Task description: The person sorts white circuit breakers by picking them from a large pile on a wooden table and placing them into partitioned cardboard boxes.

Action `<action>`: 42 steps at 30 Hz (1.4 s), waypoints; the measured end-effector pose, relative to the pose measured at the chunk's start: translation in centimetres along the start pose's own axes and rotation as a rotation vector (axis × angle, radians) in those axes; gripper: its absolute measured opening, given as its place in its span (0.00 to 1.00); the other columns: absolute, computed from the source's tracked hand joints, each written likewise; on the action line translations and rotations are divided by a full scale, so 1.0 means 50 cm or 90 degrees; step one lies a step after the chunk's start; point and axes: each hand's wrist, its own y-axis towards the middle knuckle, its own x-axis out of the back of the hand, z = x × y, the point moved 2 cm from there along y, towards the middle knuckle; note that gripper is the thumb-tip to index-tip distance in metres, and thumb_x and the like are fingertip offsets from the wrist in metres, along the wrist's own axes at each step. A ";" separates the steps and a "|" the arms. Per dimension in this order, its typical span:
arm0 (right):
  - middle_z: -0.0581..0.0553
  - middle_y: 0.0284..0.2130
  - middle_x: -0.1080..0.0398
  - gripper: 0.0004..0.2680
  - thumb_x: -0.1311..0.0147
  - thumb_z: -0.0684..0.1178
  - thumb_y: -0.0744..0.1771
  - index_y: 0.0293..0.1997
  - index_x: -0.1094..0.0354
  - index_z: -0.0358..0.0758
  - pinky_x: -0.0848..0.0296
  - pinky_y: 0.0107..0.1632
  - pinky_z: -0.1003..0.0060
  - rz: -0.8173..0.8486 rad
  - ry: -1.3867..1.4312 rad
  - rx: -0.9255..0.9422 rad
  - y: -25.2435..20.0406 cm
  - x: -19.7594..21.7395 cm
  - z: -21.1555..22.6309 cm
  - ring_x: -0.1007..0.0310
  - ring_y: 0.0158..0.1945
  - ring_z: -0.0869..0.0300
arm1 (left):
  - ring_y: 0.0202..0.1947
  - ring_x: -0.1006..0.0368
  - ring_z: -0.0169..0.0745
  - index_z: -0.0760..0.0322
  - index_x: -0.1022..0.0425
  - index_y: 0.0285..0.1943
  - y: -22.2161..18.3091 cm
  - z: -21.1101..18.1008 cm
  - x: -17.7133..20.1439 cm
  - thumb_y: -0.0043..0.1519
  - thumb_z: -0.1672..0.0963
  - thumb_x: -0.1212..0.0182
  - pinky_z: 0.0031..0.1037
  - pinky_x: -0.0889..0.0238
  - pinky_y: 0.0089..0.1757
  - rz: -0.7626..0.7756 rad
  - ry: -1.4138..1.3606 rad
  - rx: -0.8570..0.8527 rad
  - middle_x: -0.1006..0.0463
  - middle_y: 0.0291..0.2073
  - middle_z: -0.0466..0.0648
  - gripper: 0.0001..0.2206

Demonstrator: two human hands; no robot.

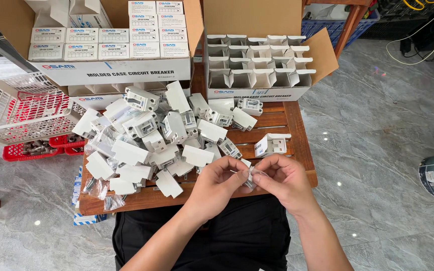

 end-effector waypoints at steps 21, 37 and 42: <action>0.31 0.32 0.15 0.08 0.28 0.32 0.64 0.42 0.26 0.27 0.14 0.40 0.63 -0.051 -0.052 0.025 0.002 0.009 -0.003 0.16 0.33 0.59 | 0.37 0.13 0.41 0.76 0.14 0.50 -0.028 -0.050 0.007 0.58 0.60 0.19 0.30 0.13 0.40 0.009 0.187 -0.042 0.14 0.37 0.60 0.15; 0.31 0.32 0.14 0.07 0.29 0.33 0.65 0.45 0.15 0.23 0.10 0.40 0.59 0.012 -0.122 0.063 -0.012 -0.032 0.019 0.13 0.35 0.56 | 0.39 0.10 0.45 0.80 0.13 0.50 -0.005 -0.017 0.020 0.65 0.60 0.24 0.31 0.11 0.43 -0.037 0.069 0.052 0.12 0.35 0.63 0.11; 0.48 0.42 0.12 0.10 0.28 0.43 0.64 0.50 0.14 0.39 0.14 0.45 0.72 0.006 -0.364 0.105 -0.035 -0.068 0.063 0.12 0.42 0.65 | 0.34 0.15 0.42 0.78 0.12 0.46 0.015 0.027 0.022 0.63 0.62 0.24 0.29 0.13 0.40 -0.112 -0.089 0.071 0.10 0.34 0.60 0.07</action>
